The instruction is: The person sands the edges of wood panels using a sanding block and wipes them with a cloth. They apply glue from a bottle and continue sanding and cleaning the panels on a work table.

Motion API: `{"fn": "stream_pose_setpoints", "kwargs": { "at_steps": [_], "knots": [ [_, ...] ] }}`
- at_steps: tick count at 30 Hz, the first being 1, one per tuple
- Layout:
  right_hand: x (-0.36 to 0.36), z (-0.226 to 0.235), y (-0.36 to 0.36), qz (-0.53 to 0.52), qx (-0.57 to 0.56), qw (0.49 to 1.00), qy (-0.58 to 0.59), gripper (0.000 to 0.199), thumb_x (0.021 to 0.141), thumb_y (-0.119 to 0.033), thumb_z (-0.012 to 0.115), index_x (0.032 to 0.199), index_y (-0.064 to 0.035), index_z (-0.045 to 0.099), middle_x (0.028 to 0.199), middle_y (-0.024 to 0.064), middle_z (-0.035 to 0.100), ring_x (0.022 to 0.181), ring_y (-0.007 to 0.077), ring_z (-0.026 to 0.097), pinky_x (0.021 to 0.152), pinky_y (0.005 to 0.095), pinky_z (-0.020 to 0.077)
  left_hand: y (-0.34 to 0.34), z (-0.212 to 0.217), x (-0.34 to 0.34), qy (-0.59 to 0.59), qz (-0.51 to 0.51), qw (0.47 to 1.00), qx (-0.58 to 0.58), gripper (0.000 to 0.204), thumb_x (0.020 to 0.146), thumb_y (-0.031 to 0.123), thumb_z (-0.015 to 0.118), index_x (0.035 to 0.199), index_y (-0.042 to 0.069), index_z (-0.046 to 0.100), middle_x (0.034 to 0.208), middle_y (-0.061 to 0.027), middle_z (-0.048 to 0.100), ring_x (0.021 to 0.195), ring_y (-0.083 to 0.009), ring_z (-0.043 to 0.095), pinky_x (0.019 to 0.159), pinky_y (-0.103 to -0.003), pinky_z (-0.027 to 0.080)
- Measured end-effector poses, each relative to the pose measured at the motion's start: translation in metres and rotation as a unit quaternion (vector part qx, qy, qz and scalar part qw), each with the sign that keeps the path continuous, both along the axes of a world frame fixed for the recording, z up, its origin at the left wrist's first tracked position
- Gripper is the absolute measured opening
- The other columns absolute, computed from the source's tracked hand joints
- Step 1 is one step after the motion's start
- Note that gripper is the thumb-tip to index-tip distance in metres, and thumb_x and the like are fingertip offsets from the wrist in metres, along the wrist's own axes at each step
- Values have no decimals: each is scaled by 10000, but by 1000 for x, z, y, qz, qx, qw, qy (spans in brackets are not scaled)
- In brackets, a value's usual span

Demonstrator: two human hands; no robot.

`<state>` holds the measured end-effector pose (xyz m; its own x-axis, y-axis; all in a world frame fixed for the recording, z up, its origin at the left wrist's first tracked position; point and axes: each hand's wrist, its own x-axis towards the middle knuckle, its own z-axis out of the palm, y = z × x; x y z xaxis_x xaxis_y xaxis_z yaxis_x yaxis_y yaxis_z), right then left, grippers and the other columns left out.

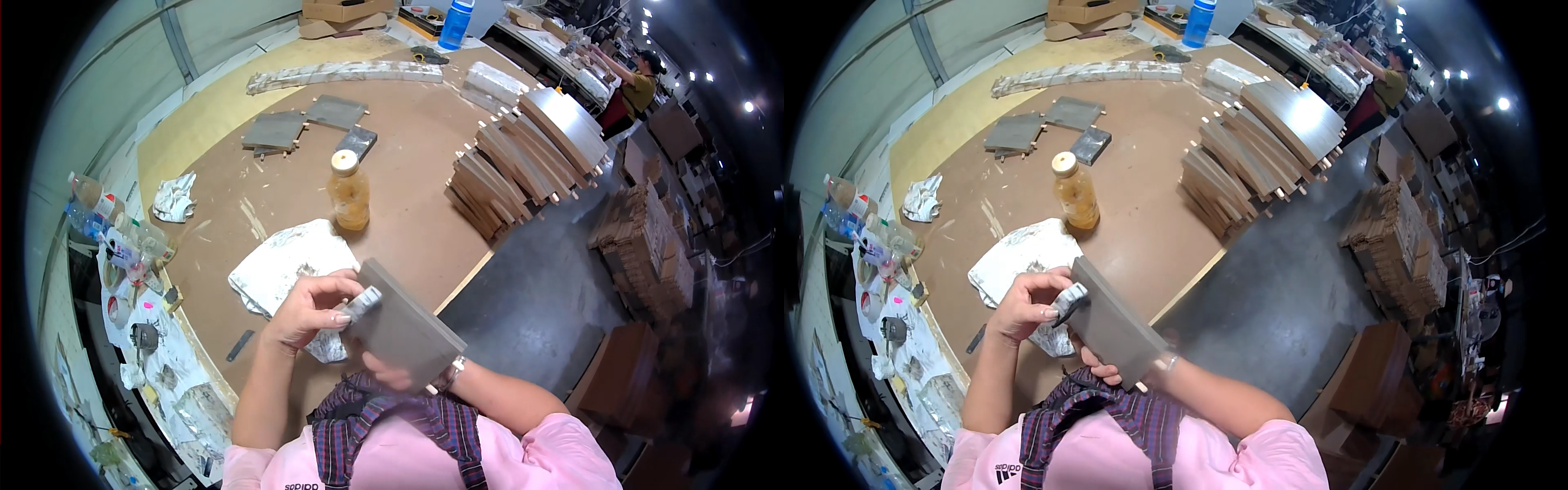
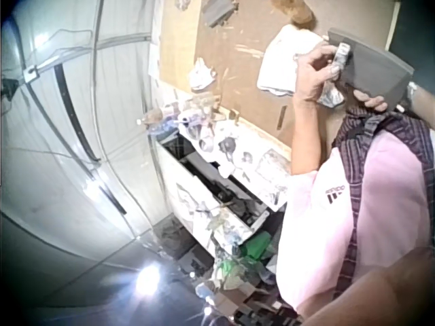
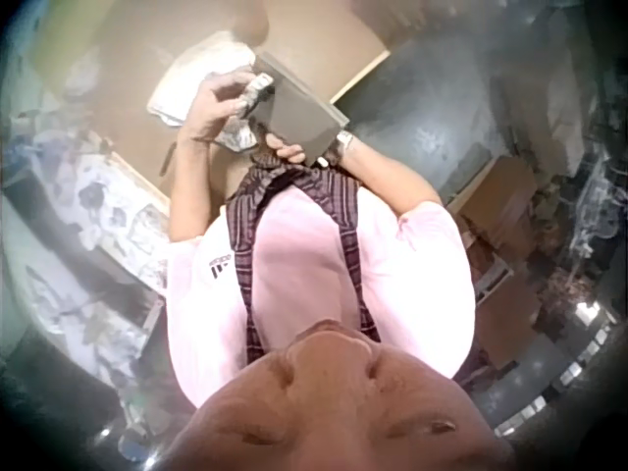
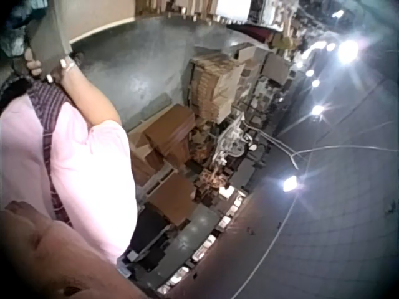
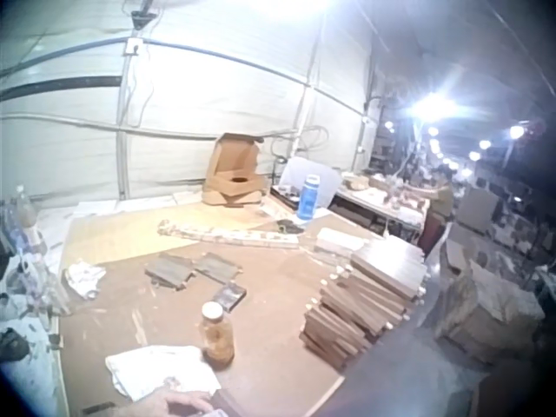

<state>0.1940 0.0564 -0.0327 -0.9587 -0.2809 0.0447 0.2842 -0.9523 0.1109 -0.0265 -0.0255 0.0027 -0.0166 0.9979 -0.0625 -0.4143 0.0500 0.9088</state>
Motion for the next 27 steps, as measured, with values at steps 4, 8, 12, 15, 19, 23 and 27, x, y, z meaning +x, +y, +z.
{"fn": "stream_pose_setpoints", "kwargs": {
  "at_steps": [4,8,12,15,19,23,27],
  "knots": [
    [14,28,12,-136,258,943,-160,523,964,-321,540,1358,8,437,1050,259,622,677,189,612,635,308,571,-10,-11,0,-112,70,991,-6,483,684,155,806,1100,-41,657,1086,-75,650,1002,-147,615,946,-291,446],
    [26,55,20,-201,345,903,-157,550,981,-346,479,1362,45,418,1158,330,582,792,198,646,708,355,582,-12,-12,11,-217,143,966,-4,490,741,72,752,1187,-58,595,1110,-99,663,991,-149,630,921,-279,487],
    [28,54,16,-259,447,835,-189,457,901,-145,637,1302,5,474,1079,174,622,800,203,641,737,332,562,-5,0,31,-263,178,948,16,472,779,57,724,1212,-61,577,1118,-99,654,1000,-149,622,939,-290,481],
    [17,42,9,-386,488,715,-318,367,936,-151,616,1250,16,524,1104,144,606,954,237,627,837,390,521,-7,7,49,-277,173,945,10,417,803,29,694,1195,-62,583,1104,-90,650,1005,-151,618,934,-296,490],
    [6,57,27,-518,381,691,-330,364,947,-118,560,1282,14,504,1213,129,604,1119,265,595,997,423,476,-33,9,63,-154,103,979,-82,440,770,99,737,1168,-46,615,1269,-113,575,1105,-181,576,970,-314,446],
    [17,73,31,-531,432,664,-302,376,918,-91,581,1260,47,512,1206,139,607,1070,246,615,952,384,498,-55,16,48,105,244,964,30,377,721,87,764,1072,-7,664,1160,-101,592,1064,-194,567,960,-334,415],
    [17,84,34,-453,486,692,-282,339,906,-95,610,1202,59,551,1126,129,639,982,207,640,884,337,520,-42,46,34,409,295,858,96,415,672,8,730,1083,11,675,987,-105,618,896,-210,583,801,-304,472]
  ]
}}
